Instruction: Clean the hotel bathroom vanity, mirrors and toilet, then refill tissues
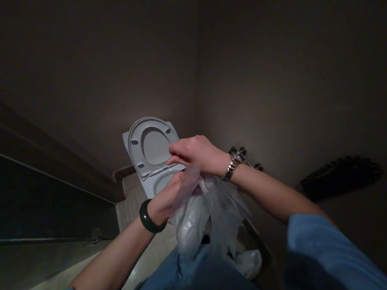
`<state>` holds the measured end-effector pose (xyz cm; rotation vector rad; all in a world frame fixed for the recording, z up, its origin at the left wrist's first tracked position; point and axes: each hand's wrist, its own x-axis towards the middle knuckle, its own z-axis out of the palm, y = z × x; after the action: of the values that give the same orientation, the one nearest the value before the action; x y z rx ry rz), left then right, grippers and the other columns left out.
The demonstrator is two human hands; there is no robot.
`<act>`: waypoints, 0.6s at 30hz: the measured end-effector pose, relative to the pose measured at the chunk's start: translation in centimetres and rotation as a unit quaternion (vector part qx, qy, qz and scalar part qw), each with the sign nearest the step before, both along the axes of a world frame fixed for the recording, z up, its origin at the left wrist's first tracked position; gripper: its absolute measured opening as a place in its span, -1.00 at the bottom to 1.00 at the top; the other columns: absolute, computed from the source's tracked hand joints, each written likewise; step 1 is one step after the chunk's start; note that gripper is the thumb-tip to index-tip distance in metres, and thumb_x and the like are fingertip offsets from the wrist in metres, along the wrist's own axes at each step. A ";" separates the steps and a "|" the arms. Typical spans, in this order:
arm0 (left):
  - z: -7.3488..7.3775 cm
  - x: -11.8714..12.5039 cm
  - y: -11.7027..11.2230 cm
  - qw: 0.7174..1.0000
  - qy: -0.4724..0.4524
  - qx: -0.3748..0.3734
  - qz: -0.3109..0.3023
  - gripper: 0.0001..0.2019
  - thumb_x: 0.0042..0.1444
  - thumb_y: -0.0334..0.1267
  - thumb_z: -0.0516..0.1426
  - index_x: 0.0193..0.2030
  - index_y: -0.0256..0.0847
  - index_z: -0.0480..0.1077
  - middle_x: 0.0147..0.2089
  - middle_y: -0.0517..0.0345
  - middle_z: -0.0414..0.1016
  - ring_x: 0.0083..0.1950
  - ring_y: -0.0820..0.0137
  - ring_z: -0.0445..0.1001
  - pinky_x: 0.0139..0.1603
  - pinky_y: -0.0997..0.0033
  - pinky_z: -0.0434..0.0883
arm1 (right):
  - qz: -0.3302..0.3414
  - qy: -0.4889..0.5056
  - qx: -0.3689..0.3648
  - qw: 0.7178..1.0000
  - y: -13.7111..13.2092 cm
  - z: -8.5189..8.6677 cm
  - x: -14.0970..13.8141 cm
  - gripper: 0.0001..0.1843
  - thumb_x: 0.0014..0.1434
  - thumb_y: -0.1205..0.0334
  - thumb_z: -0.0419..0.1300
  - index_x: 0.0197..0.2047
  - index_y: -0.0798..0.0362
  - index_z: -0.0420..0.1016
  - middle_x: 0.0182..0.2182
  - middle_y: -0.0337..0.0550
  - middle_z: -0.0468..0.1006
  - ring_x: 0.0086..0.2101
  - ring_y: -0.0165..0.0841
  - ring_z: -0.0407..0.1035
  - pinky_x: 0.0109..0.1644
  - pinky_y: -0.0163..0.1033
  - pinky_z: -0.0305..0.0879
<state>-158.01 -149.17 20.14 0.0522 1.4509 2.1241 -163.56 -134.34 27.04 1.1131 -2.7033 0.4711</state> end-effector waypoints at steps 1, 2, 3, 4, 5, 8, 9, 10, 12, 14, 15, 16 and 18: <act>0.1 -0.4 -0.3 0.999 0.004 0.000 -0.032 -0.74 -0.06 -0.25 0.40 -0.25 -0.30 0.52 -0.36 0.14 0.55 -0.40 0.41 0.49 -0.36 0.46 0.46 | 0.003 -0.016 -0.025 1.000 0.4 -1.0 -0.9 -0.70 0.32 0.02 0.22 -0.27 0.10 0.47 -0.35 -0.20 0.50 -0.35 -0.41 0.33 -0.30 -0.32 0.12; 0.1 -0.8 -0.9 0.999 0.003 -0.004 -0.041 -0.71 -0.09 -0.25 0.42 -0.25 -0.31 0.52 -0.39 0.14 0.55 -0.46 0.44 0.47 -0.42 0.49 0.43 | 0.007 -0.033 -0.056 0.998 1.1 -1.9 -1.6 -0.70 0.29 0.00 0.25 -0.24 0.11 0.48 -0.32 -0.18 0.51 -0.32 -0.39 0.34 -0.26 -0.30 0.18; 0.0 -1.1 -1.7 1.000 0.002 -0.010 -0.025 -0.68 -0.13 -0.26 0.43 -0.25 -0.33 0.51 -0.41 0.14 0.55 -0.50 0.46 0.45 -0.47 0.52 0.41 | 0.009 -0.049 -0.091 0.995 1.9 -2.8 -2.0 -0.68 0.26 -0.01 0.27 -0.19 0.12 0.48 -0.26 -0.13 0.51 -0.27 -0.36 0.35 -0.19 -0.27 0.23; -0.3 -1.5 -2.8 1.000 0.006 -0.016 0.011 -0.66 -0.16 -0.28 0.43 -0.23 -0.32 0.50 -0.42 0.16 0.55 -0.52 0.48 0.43 -0.49 0.53 0.39 | 0.002 -0.063 -0.129 0.990 2.7 -3.8 -2.1 -0.64 0.24 -0.03 0.28 -0.12 0.12 0.48 -0.19 -0.07 0.51 -0.20 -0.32 0.37 -0.11 -0.22 0.28; -0.6 -1.9 -4.2 0.998 0.012 -0.020 0.064 -0.64 -0.18 -0.30 0.43 -0.22 -0.32 0.49 -0.42 0.18 0.55 -0.52 0.49 0.43 -0.49 0.54 0.39 | -0.016 -0.076 -0.172 0.982 3.3 -4.9 -1.8 -0.59 0.23 -0.04 0.27 -0.04 0.12 0.46 -0.11 -0.01 0.49 -0.12 -0.26 0.37 -0.02 -0.16 0.31; -1.8 -3.1 -8.8 0.971 0.003 -0.016 0.240 -0.64 -0.17 -0.32 0.40 -0.21 -0.30 0.45 -0.43 0.21 0.53 -0.50 0.48 0.45 -0.48 0.54 0.41 | -0.082 -0.146 -0.311 0.935 2.2 -8.7 1.9 -0.33 0.22 -0.13 0.24 0.26 0.07 0.26 0.17 0.16 0.32 0.16 -0.11 0.26 0.20 0.04 0.27; -2.3 -3.4 -10.2 0.957 -0.011 -0.015 0.288 -0.67 -0.13 -0.31 0.38 -0.22 -0.29 0.43 -0.43 0.22 0.52 -0.50 0.47 0.45 -0.48 0.53 0.42 | -0.083 -0.190 -0.339 0.918 0.9 -10.1 3.9 -0.19 0.18 -0.16 0.26 0.35 0.04 0.15 0.26 0.18 0.24 0.23 -0.07 0.19 0.26 0.08 0.23; -2.7 -3.5 -11.6 0.944 -0.026 -0.016 0.329 -0.71 -0.09 -0.30 0.36 -0.23 -0.29 0.42 -0.44 0.22 0.51 -0.50 0.47 0.44 -0.47 0.51 0.43 | -0.074 -0.239 -0.352 0.902 -0.9 -11.4 5.9 -0.03 0.10 -0.18 0.32 0.41 0.01 0.02 0.33 0.19 0.14 0.30 -0.04 0.12 0.31 0.10 0.19; -3.8 -3.6 -13.9 0.922 -0.043 -0.026 0.384 -0.73 -0.03 -0.29 0.33 -0.23 -0.28 0.39 -0.41 0.20 0.51 -0.47 0.44 0.46 -0.43 0.45 0.47 | -0.057 -0.320 -0.355 0.876 -5.0 -13.8 9.5 0.24 -0.11 -0.15 0.47 0.46 -0.01 -0.10 0.41 0.17 0.03 0.36 0.00 0.00 0.37 0.11 0.11; -5.0 -3.1 -16.1 0.907 -0.042 -0.049 0.415 -0.72 -0.02 -0.26 0.34 -0.21 -0.28 0.39 -0.38 0.20 0.52 -0.44 0.43 0.48 -0.40 0.42 0.49 | -0.089 -0.364 -0.380 0.846 -8.9 -15.7 10.9 0.11 -0.17 -0.12 0.49 0.36 0.02 0.16 0.32 0.14 0.22 0.30 0.00 0.13 0.32 0.08 0.18; -5.5 -2.7 -17.2 0.902 -0.041 -0.061 0.425 -0.71 -0.02 -0.25 0.35 -0.20 -0.28 0.40 -0.38 0.21 0.52 -0.44 0.43 0.47 -0.41 0.44 0.48 | -0.118 -0.384 -0.407 0.820 -10.5 -16.5 10.6 -0.12 -0.12 -0.15 0.45 0.20 0.05 0.35 0.17 0.11 0.41 0.17 -0.04 0.29 0.22 0.04 0.30; -6.0 -2.2 -18.5 0.897 -0.044 -0.075 0.432 -0.71 -0.01 -0.25 0.35 -0.19 -0.28 0.42 -0.39 0.22 0.52 -0.45 0.45 0.46 -0.42 0.47 0.45 | -0.149 -0.406 -0.443 0.785 -11.6 -17.1 9.6 -0.35 -0.06 -0.19 0.39 -0.01 0.06 0.46 -0.05 0.04 0.54 -0.02 -0.12 0.43 0.04 -0.03 0.40; -6.7 -0.7 -21.6 0.887 -0.061 -0.104 0.446 -0.75 0.05 -0.24 0.33 -0.19 -0.32 0.46 -0.41 0.20 0.51 -0.46 0.48 0.44 -0.44 0.51 0.41 | -0.200 -0.450 -0.518 0.699 -12.4 -17.9 6.5 -0.48 -0.04 -0.28 0.32 -0.36 0.05 0.42 -0.45 -0.19 0.48 -0.44 -0.35 0.36 -0.36 -0.24 0.34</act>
<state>-158.76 -170.75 13.39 -0.9938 1.8229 2.5411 -157.07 -146.75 9.18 -0.1297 -2.2803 2.4960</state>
